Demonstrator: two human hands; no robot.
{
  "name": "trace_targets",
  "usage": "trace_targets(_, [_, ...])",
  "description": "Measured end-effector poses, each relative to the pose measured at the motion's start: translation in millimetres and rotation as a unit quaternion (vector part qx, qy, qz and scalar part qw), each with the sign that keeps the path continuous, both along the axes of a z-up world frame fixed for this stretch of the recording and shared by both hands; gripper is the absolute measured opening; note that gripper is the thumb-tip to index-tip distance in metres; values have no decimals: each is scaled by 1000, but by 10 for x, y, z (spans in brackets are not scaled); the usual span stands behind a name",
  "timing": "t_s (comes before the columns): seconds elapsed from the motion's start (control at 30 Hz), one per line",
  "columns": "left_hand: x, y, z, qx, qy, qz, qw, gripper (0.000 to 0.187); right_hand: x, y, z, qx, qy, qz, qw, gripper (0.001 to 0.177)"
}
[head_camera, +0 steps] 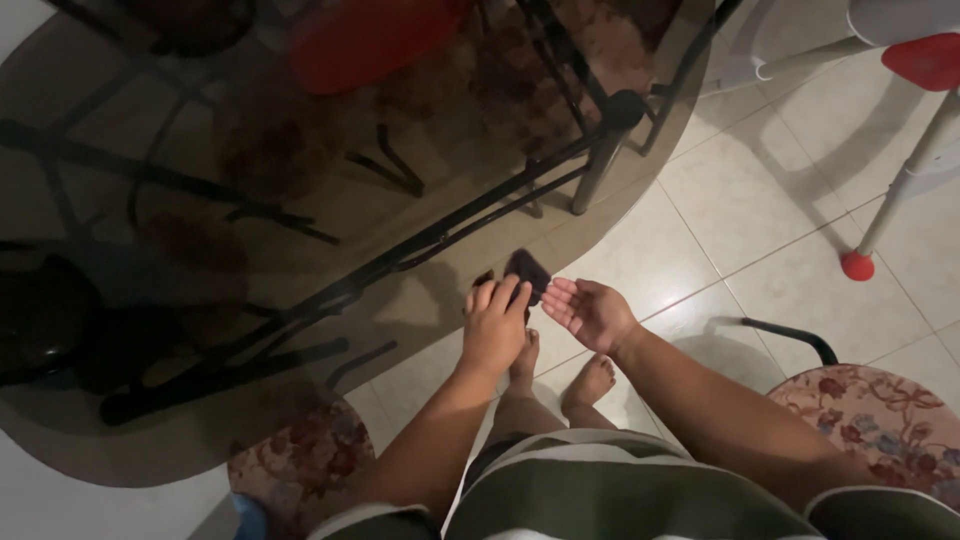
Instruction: The person wipes down a glass dining table and then cleans a baby high chair using a cloth.
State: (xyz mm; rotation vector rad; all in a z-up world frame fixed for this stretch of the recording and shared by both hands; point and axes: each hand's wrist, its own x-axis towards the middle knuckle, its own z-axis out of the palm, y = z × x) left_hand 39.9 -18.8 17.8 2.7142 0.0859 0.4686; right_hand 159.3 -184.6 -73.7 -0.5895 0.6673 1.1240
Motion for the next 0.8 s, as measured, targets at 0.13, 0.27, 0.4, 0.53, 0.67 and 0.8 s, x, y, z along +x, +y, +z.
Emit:
trace_targets(0.13, [-188,126,-173,33,-11,1,999,41,55,6,76,-4,-4,4,1000,38])
trace_targets(0.27, [-241,164,-227,57,10,6,998,37,81,3,203,-11,-5,-9,1000,36])
trace_targets(0.4, [-38,52,-204,41,-1,-16,999,38,83,20,227,-23,5,-23,999,35])
trace_targets(0.53, [-93,311,-144,31,-10,-69,997,37,110,6,275,-33,7,-14,999,37])
trace_targets(0.67, [-95,675,-161,29,12,18,999,32,161,-5,349,-40,0,1,999,37])
trace_targets(0.8, [291,776,-128,49,-43,198,978,30,199,-58,381,-53,-3,2,999,38])
